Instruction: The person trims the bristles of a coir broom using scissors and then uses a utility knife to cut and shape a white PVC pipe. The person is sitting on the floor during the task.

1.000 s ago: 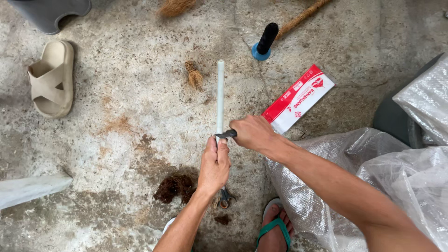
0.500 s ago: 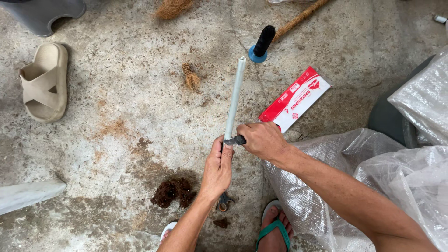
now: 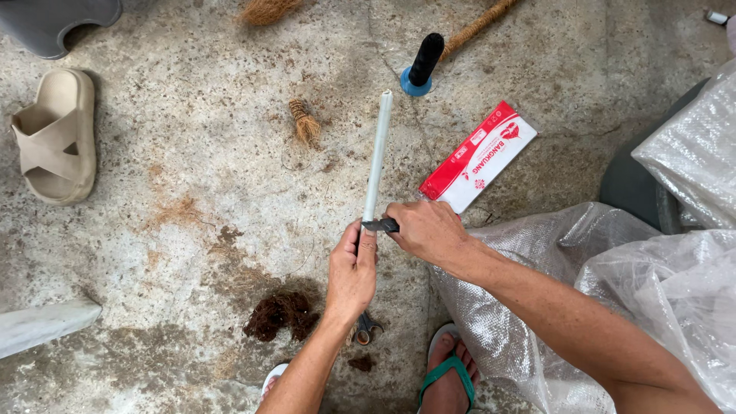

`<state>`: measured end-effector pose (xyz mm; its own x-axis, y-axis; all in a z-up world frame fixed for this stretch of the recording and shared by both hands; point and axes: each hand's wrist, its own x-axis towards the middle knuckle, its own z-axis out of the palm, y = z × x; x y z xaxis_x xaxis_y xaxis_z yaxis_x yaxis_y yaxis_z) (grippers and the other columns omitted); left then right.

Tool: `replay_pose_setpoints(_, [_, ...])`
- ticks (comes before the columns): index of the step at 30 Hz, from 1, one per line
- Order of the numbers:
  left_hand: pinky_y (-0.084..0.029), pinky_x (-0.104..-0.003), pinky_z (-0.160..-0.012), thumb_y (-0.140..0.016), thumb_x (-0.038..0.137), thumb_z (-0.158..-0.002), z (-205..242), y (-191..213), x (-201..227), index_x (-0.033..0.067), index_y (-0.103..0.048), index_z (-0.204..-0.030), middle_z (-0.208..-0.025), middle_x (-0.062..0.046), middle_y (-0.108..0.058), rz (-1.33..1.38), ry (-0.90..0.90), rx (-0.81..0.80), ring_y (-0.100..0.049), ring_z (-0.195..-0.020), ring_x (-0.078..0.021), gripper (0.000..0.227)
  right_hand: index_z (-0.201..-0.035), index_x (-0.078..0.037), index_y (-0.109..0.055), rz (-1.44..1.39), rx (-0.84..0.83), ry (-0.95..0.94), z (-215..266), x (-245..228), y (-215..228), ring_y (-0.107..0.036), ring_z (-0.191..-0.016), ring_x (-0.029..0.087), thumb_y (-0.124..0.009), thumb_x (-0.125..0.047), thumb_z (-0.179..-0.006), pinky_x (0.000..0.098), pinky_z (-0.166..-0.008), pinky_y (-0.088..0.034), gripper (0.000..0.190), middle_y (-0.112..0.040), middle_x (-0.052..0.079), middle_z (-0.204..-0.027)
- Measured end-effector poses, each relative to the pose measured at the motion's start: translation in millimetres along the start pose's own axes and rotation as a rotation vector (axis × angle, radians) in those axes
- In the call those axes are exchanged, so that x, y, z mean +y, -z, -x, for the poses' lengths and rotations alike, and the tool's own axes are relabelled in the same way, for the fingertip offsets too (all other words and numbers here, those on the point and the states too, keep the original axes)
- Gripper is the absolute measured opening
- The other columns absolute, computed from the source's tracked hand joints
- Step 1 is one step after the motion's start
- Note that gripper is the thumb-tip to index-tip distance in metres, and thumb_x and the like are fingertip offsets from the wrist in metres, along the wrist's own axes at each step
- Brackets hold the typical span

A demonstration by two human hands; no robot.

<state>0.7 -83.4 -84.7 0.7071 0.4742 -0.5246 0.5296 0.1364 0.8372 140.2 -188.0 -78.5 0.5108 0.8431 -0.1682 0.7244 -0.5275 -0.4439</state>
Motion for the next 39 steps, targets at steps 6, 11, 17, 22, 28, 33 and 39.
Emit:
replay_pose_setpoints(6, [-0.034,-0.027,-0.046,-0.051,0.032,-0.110,-0.5,-3.5,-7.4,0.0059,-0.065,-0.110,-0.064,0.006,-0.048,0.129,-0.099,-0.054,-0.041,-0.054,-0.0048,0.030,-0.083,-0.004,-0.065,0.040,0.041,0.061,0.4,1.9,-0.1,-0.072,-0.065,0.038,-0.072,-0.020,-0.084,0.0513,-0.051,-0.055,0.017,-0.070,0.014,-0.071])
replay_pose_setpoints(11, [-0.033,-0.026,-0.044,-0.050,0.032,-0.105,7.7,-4.3,-3.3,0.0130,-0.067,-0.114,-0.059,0.005,-0.048,0.055,-0.071,-0.020,-0.042,-0.051,-0.0041,0.027,-0.082,-0.006,-0.065,0.094,-0.045,-0.006,-2.4,3.5,-8.7,-0.072,-0.065,0.036,-0.067,-0.020,-0.089,0.0504,-0.054,-0.056,0.016,-0.071,0.014,-0.070])
replay_pose_setpoints(17, [-0.035,-0.025,-0.044,-0.051,0.027,-0.108,3.3,-12.7,-14.1,0.0059,-0.064,-0.103,-0.062,0.005,-0.051,0.263,-0.055,0.029,-0.044,-0.052,-0.0033,0.025,-0.078,-0.007,-0.064,0.116,0.088,0.060,-13.2,15.3,-21.0,-0.072,-0.061,0.033,-0.066,-0.016,-0.086,0.0481,-0.051,-0.056,0.012,-0.071,0.013,-0.069])
replay_pose_setpoints(22, [-0.036,-0.025,-0.039,-0.051,0.025,-0.105,-3.1,-15.0,-17.9,0.0072,-0.065,-0.101,-0.061,0.005,-0.053,0.278,0.037,0.018,-0.045,-0.047,-0.0046,0.023,-0.077,-0.007,-0.064,0.127,0.061,0.067,-20.2,24.0,-25.1,-0.071,-0.058,0.033,-0.067,-0.018,-0.087,0.0474,-0.050,-0.055,0.015,-0.070,0.012,-0.066])
replay_pose_setpoints(28, [-0.034,-0.024,-0.038,-0.050,0.024,-0.105,-4.7,-11.0,-11.4,0.0062,-0.062,-0.102,-0.062,0.005,-0.050,0.431,0.094,-0.077,-0.043,-0.045,-0.0046,0.022,-0.078,-0.006,-0.066,0.078,-0.002,0.070,-21.4,23.1,-15.3,-0.072,-0.064,0.036,-0.070,-0.019,-0.083,0.0493,-0.056,-0.056,0.015,-0.071,0.013,-0.071])
replay_pose_setpoints(33, [-0.037,-0.027,-0.041,-0.051,0.029,-0.105,-2.8,-0.5,-8.5,0.0073,-0.062,-0.111,-0.061,0.003,-0.053,0.181,0.018,-0.128,-0.047,-0.048,-0.0068,0.025,-0.077,-0.006,-0.069,-0.098,-0.517,-0.135,-11.9,17.4,4.5,-0.075,-0.069,0.034,-0.068,-0.021,-0.083,0.0492,-0.068,-0.058,0.017,-0.073,0.014,-0.071])
replay_pose_setpoints(39, [-0.039,-0.034,-0.043,-0.044,0.035,-0.106,-7.7,-4.3,-1.8,0.0088,-0.057,-0.120,-0.061,-0.001,-0.056,-0.092,-0.011,-0.005,-0.051,-0.049,-0.0104,0.033,-0.087,-0.008,-0.064,0.006,-0.226,-0.168,9.1,-12.4,7.1,-0.071,-0.068,0.041,-0.069,-0.024,-0.089,0.0557,-0.067,-0.055,0.017,-0.072,0.016,-0.071])
